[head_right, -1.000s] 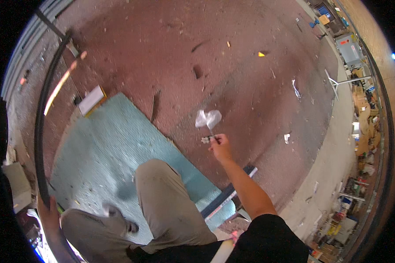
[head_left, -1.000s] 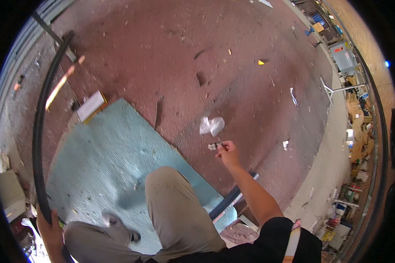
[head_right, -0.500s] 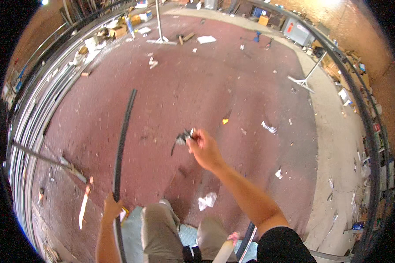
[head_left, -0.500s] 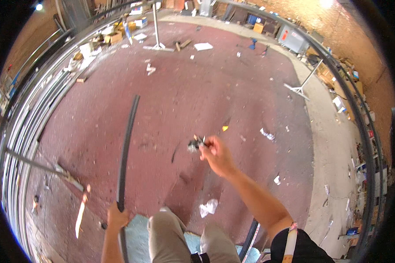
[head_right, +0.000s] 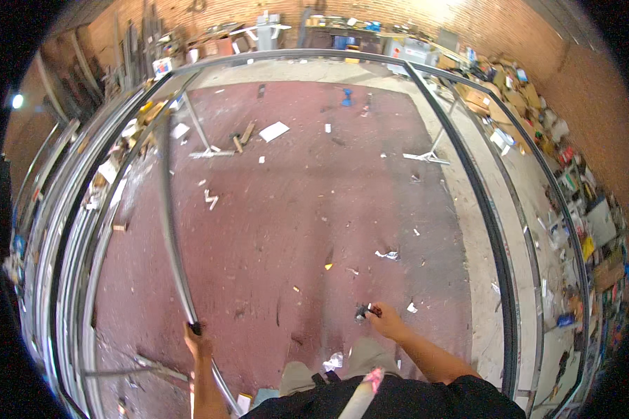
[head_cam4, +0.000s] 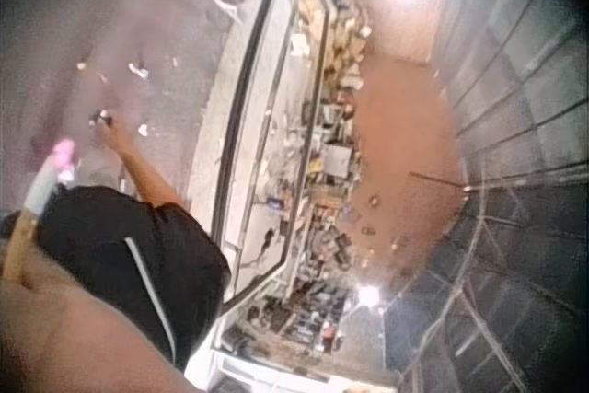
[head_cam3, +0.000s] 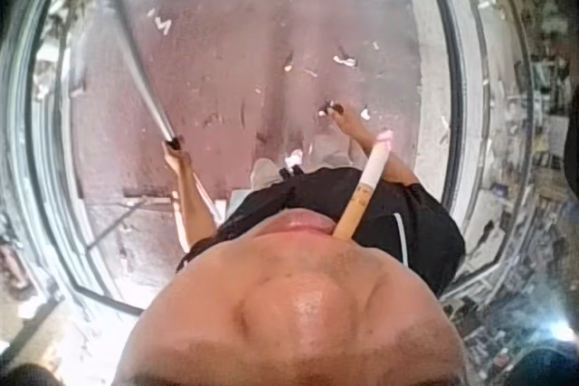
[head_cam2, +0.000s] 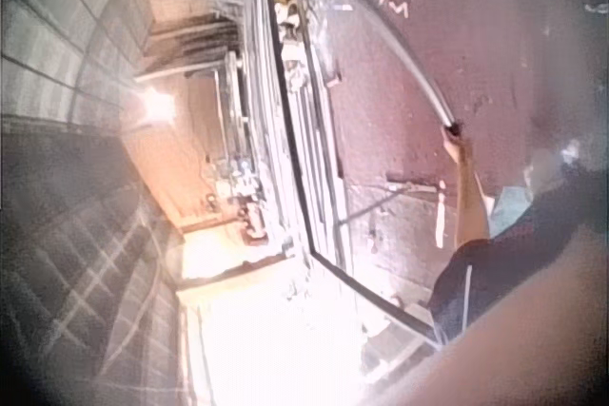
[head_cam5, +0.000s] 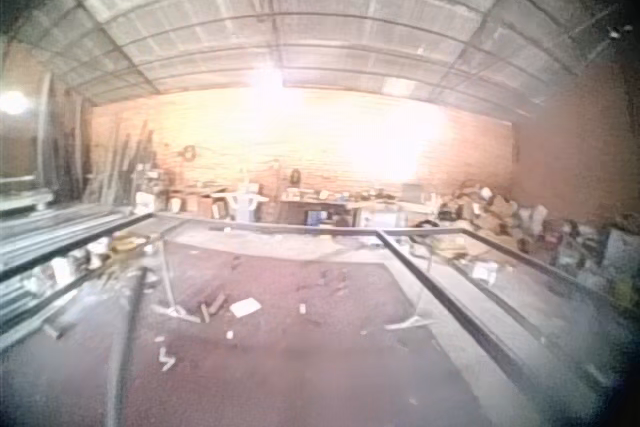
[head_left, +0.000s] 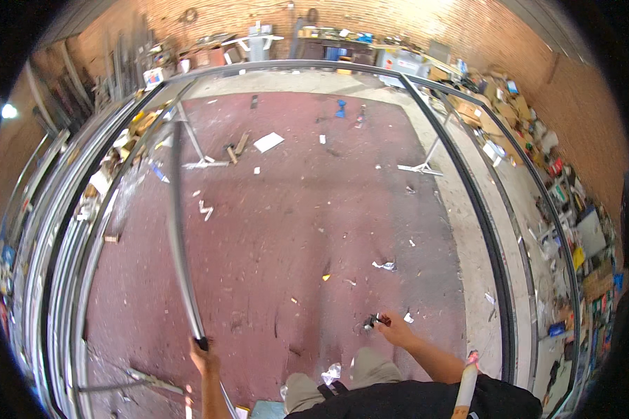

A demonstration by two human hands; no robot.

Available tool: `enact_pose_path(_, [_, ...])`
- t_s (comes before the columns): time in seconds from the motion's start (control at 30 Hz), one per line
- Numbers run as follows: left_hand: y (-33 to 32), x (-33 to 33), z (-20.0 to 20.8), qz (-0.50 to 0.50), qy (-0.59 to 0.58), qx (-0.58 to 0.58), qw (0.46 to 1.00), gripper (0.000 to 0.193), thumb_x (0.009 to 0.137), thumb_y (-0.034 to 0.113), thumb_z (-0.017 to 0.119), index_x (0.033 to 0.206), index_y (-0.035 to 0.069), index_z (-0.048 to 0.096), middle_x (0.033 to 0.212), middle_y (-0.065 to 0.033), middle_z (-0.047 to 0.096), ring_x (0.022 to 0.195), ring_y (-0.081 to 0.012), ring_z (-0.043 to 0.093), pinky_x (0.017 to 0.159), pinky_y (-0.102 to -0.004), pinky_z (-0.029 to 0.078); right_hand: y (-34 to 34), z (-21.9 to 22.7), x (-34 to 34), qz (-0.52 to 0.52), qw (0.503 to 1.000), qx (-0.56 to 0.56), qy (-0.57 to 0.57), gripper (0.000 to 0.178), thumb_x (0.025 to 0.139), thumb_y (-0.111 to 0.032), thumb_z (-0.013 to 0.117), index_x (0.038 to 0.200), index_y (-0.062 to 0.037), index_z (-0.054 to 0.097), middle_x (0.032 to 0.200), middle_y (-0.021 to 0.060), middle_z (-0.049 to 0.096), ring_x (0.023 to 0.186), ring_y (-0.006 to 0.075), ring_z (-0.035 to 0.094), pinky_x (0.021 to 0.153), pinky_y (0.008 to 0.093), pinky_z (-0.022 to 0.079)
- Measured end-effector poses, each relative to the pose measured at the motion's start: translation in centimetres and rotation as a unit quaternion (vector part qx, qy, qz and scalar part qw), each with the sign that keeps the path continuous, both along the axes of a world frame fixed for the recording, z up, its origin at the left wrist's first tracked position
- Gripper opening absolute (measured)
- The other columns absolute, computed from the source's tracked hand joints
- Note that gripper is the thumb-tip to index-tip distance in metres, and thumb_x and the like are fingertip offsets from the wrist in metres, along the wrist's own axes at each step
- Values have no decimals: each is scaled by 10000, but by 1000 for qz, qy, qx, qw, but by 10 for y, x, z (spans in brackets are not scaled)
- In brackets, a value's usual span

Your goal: The person assembles a large metal frame in a workshop. They retrieve screws from a container, use a cordless drill to fasten metal profiles together, and fit rubber seals into the frame grooves. The person moves around the frame to access different sections and continues drilling and fitting components.

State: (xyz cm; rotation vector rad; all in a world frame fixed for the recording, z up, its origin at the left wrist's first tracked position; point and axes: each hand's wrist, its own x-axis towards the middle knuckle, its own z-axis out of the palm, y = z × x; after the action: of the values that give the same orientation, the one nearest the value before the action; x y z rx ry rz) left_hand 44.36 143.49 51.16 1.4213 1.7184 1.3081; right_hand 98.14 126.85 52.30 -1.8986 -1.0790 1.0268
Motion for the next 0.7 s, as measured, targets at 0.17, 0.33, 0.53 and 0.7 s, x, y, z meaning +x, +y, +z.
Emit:
enact_pose_path(0.17, [177,102,83,25,-47,93,994,200,982,153,612,1051,-26,556,847,-53,581,753,-171,534,685,-305,452,10,31,99,-133,988,61,57,182,932,-171,683,1016,-20,627,812,48,645,792,111,598,715,305,501])
enact_pose_path(0.33, [318,264,170,-10,-192,58,980,444,981,446,621,1044,8,576,908,-68,645,829,-163,605,758,-305,498,107,11,234,-193,977,45,75,179,934,-160,680,1030,-19,624,885,53,660,820,110,607,731,286,502])
enact_pose_path(0.53, [388,433,270,-26,-296,-15,955,444,958,438,646,1124,28,602,1145,-138,694,1101,-243,655,889,-347,541,258,72,337,-162,968,117,155,190,933,-160,680,1068,-41,618,916,13,632,835,100,583,771,278,494])
enact_pose_path(0.7, [500,519,264,-92,-410,31,907,427,939,395,670,1116,12,600,1152,-160,684,1088,-253,665,972,-379,561,389,88,410,-100,964,164,183,171,930,-133,690,1062,-60,611,861,-27,584,787,74,544,727,246,459])
